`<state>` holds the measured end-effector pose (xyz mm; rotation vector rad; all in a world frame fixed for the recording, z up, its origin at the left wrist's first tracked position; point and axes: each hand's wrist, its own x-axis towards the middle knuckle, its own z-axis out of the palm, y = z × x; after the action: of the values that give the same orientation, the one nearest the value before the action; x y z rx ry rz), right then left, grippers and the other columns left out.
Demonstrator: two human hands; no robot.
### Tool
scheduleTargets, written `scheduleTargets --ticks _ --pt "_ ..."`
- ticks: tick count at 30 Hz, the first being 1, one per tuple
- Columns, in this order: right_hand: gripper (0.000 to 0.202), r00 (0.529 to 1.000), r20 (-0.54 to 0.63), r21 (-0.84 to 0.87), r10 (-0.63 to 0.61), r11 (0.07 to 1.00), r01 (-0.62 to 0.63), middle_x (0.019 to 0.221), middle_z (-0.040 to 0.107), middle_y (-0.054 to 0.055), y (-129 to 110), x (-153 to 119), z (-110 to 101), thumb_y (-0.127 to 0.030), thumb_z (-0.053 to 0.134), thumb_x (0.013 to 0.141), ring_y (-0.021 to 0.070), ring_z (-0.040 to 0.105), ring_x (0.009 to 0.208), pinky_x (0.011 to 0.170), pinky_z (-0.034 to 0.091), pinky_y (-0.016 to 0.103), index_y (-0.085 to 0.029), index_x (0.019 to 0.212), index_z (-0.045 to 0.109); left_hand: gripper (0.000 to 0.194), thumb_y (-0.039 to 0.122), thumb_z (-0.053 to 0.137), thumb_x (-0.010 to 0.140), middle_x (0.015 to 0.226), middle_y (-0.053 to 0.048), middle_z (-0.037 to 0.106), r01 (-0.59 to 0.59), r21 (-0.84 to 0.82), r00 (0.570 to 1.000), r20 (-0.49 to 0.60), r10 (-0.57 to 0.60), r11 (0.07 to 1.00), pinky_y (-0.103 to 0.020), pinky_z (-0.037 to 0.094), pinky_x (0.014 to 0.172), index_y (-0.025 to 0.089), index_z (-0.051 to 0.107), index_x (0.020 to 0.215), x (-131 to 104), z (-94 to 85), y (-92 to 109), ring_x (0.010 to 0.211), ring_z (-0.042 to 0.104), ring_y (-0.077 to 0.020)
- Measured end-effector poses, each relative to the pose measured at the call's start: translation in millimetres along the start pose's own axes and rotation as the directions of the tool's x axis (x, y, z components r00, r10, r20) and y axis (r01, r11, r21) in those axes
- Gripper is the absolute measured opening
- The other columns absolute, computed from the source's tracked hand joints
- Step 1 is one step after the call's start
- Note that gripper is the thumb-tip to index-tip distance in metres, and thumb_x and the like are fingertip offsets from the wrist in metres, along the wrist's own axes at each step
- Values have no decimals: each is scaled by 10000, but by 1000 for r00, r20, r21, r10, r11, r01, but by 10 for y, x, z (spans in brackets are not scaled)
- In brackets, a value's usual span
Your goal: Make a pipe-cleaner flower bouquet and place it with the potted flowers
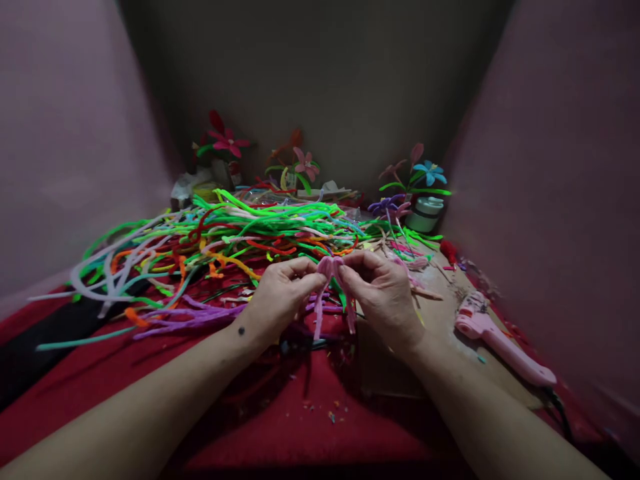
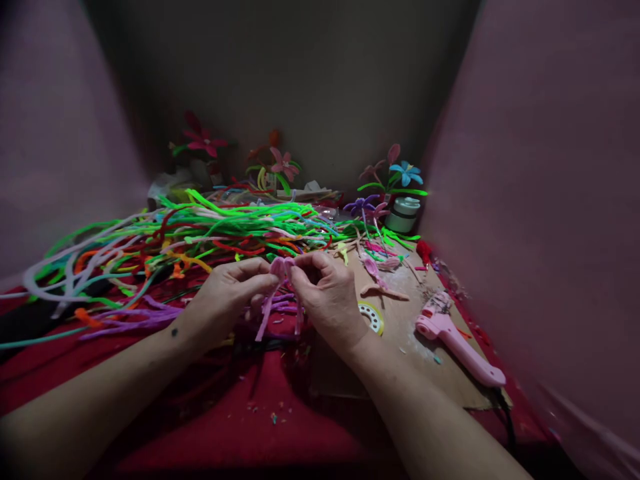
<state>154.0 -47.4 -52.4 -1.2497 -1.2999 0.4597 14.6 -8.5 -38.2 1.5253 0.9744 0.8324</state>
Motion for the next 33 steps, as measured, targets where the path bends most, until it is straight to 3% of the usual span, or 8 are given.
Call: scheduleTargets --ticks 33 --pt "97 999 -3 -129 -54 990 53 694 606 20 12 -52 52 -235 576 788 119 536 620 574 429 241 -163 738 617 145 243 538 719 482 61 454 -78 105 997 15 77 991 -195 284 420 156 539 602 -1 -12 -7 416 383 -64"
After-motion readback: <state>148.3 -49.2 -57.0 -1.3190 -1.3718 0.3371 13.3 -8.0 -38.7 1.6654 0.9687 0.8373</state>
